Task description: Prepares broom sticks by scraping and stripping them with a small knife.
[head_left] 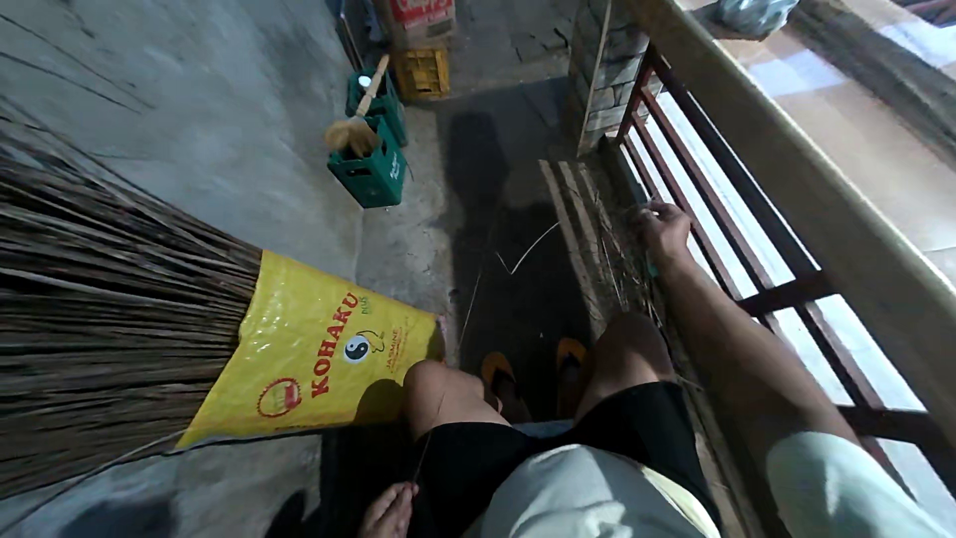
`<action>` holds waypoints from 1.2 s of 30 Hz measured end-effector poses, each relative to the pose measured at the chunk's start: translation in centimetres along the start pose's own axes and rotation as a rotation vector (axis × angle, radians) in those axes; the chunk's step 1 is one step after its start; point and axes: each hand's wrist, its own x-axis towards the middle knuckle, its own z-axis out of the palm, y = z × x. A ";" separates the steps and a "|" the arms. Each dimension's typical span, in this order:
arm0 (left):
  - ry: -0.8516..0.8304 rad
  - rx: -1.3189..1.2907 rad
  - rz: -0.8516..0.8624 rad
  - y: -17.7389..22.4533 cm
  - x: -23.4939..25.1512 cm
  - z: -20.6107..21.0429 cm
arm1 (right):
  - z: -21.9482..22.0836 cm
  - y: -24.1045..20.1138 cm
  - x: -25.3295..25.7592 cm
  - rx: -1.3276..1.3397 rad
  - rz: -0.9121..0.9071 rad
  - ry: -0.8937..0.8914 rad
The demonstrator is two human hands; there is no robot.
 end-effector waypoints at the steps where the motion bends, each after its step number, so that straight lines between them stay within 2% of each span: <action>1: -0.011 -0.008 0.005 0.7 0.7 0.8 | 0.5 0.4 -0.9 0.077 -0.002 0.047; 5: -0.003 -0.005 0.035 2.8 2.6 3.6 | 0.9 1.7 -2.8 0.372 -0.018 0.269; 8: 0.040 0.011 0.020 3.4 3.4 4.3 | -1.0 2.4 -2.1 0.551 0.128 0.422; 10: 0.065 0.039 0.017 3.7 3.7 4.6 | -2.0 2.5 -2.7 0.556 0.191 0.333; 12: 0.063 0.060 0.034 4.1 4.0 5.2 | -2.2 2.7 -4.3 0.471 0.165 0.137; 13: 0.056 0.068 0.045 4.3 4.1 5.7 | -2.0 2.6 -5.2 0.412 0.126 0.094; 16: 0.040 0.109 0.062 5.2 4.4 7.1 | -2.5 4.3 -5.8 0.135 -0.108 0.226; 17: 0.038 0.117 0.064 5.5 4.3 7.4 | -3.0 4.8 -5.7 0.074 -0.118 0.240; 18: 0.038 0.119 0.064 5.9 4.3 7.6 | -3.3 4.9 -5.6 0.085 -0.068 0.213; 20: 0.039 0.111 0.068 6.5 4.2 8.1 | -2.7 3.9 -6.3 0.269 0.085 0.081; 22: 0.046 0.114 0.091 6.7 4.3 8.9 | -1.8 3.1 -7.9 0.346 0.127 -0.009; 23: 0.055 0.130 0.113 6.8 4.4 9.4 | -1.4 3.2 -8.2 0.258 0.086 0.023; 25: 0.103 0.215 0.165 7.1 4.8 10.5 | -2.2 3.6 -7.7 -0.158 0.049 0.062; 27: 0.145 0.339 0.220 7.2 4.8 11.1 | -3.5 5.9 -6.4 -0.492 0.166 -0.045; 29: 0.163 0.435 0.252 7.3 4.7 11.1 | -4.7 10.3 -5.3 -0.624 0.307 -0.202; 32: 0.197 0.557 0.250 7.1 4.4 10.5 | -7.8 15.3 -7.2 -0.882 0.354 -0.311; 36: 0.222 0.700 0.214 6.7 4.2 9.1 | -13.5 25.7 -11.9 -0.919 0.527 -0.453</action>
